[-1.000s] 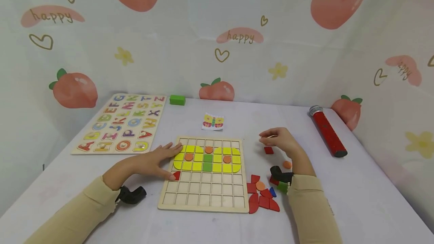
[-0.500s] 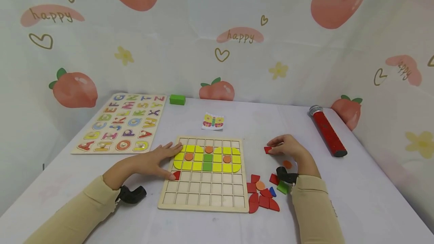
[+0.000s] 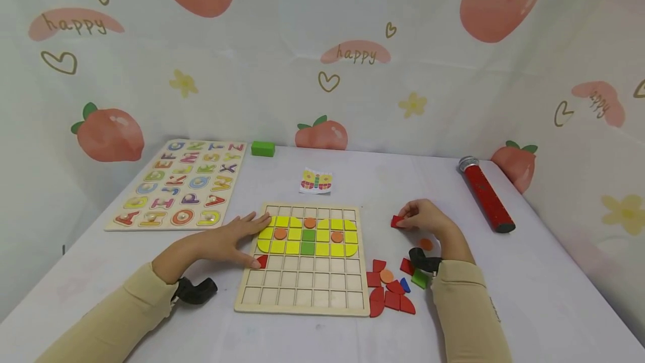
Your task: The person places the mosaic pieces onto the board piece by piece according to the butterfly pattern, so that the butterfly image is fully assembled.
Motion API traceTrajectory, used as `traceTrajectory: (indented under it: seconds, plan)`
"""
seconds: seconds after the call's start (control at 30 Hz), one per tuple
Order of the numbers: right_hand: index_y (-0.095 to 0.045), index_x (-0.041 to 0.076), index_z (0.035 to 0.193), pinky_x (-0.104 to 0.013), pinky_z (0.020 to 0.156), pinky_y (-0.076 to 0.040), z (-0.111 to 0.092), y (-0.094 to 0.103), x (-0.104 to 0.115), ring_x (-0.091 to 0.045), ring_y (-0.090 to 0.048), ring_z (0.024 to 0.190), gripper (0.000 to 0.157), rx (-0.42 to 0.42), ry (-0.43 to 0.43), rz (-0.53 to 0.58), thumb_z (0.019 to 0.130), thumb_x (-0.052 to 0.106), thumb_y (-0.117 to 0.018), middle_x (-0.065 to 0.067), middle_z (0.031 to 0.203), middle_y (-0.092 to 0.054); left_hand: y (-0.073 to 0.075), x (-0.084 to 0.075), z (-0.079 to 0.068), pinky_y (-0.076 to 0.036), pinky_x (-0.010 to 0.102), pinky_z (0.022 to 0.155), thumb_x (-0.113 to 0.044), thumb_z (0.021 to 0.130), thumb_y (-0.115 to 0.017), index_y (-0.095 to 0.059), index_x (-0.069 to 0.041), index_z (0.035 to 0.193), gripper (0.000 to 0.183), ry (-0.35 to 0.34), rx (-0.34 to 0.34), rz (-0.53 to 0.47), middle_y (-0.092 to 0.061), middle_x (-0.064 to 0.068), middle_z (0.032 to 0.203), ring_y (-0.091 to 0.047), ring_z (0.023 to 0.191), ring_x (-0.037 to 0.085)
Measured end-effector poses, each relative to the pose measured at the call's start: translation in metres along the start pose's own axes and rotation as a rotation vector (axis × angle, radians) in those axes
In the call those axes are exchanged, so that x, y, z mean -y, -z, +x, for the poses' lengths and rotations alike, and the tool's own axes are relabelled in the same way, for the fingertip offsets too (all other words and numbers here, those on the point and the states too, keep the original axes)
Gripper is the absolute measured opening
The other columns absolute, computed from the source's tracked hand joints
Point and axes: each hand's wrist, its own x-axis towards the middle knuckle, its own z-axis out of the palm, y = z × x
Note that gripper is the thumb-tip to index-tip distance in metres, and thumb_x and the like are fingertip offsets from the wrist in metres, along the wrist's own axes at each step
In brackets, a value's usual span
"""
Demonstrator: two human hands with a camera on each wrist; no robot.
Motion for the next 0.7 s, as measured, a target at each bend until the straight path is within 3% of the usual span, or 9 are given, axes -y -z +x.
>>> traceTrajectory:
  seconds: [0.4,0.7]
  plan:
    - [-0.059,-0.003,0.104,-0.022,0.073,-0.055,0.004,-0.011,0.032,-0.013,-0.058,0.076,0.028,-0.017,0.000,0.088,0.088,0.018,-0.064,-0.006,0.089,-0.065,0.000,0.001,0.001,-0.001,0.049,0.119,-0.057,0.072,-0.071,-0.021,-0.018,0.149,0.100,-0.021,0.000,0.000,-0.012,-0.003,0.157,-0.001,0.146,0.027]
    - [-0.061,-0.004,0.099,-0.031,0.076,-0.058,0.002,-0.042,0.077,-0.014,-0.064,0.074,0.023,0.073,0.113,0.153,0.088,0.015,-0.064,-0.009,0.088,-0.067,0.000,0.002,0.002,-0.002,0.049,0.118,-0.057,0.072,-0.071,-0.022,-0.019,0.149,0.100,-0.008,0.000,0.002,-0.012,-0.003,0.158,0.000,0.146,0.027]
